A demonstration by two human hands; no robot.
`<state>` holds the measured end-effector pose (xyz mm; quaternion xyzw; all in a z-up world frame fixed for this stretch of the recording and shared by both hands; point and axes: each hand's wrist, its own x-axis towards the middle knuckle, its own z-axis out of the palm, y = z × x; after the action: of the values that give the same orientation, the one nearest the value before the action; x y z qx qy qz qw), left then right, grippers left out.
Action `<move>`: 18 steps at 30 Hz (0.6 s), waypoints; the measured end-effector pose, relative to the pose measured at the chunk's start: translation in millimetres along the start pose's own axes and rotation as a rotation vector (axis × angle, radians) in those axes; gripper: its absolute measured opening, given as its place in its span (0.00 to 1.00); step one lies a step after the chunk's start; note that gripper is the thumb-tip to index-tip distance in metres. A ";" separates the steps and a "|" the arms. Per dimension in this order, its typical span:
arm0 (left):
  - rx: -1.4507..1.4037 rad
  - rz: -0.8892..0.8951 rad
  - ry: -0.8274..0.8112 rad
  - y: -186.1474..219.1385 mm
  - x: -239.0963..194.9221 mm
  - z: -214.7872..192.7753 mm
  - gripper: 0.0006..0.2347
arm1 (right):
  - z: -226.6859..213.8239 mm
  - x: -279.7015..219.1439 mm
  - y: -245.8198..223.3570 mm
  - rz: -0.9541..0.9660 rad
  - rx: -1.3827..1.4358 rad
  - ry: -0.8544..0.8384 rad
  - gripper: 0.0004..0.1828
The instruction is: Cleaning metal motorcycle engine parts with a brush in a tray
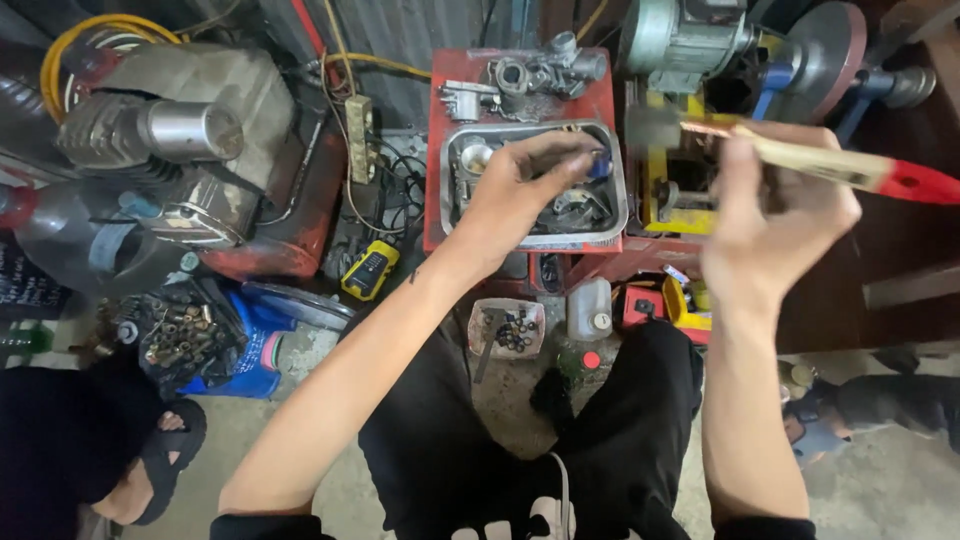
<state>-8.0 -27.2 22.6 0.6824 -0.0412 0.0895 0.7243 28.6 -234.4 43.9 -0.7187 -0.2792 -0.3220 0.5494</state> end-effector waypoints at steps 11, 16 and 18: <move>-0.397 0.111 -0.098 -5.2 -0.3 -4.1 0.09 | -2.8 -1.6 1.1 -0.033 0.173 -0.098 0.05; -0.507 0.107 -0.108 -3.3 0.9 -4.2 0.10 | 2.4 0.9 -0.3 -0.116 0.011 -0.038 0.06; -0.531 0.083 -0.106 -5.1 0.0 -5.6 0.10 | 0.1 -4.3 -5.8 -0.063 0.204 -0.011 0.11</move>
<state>-7.4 -22.0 17.2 0.4699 -0.1291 0.0692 0.8705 21.5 -233.1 44.0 -0.6519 -0.3360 -0.3048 0.6077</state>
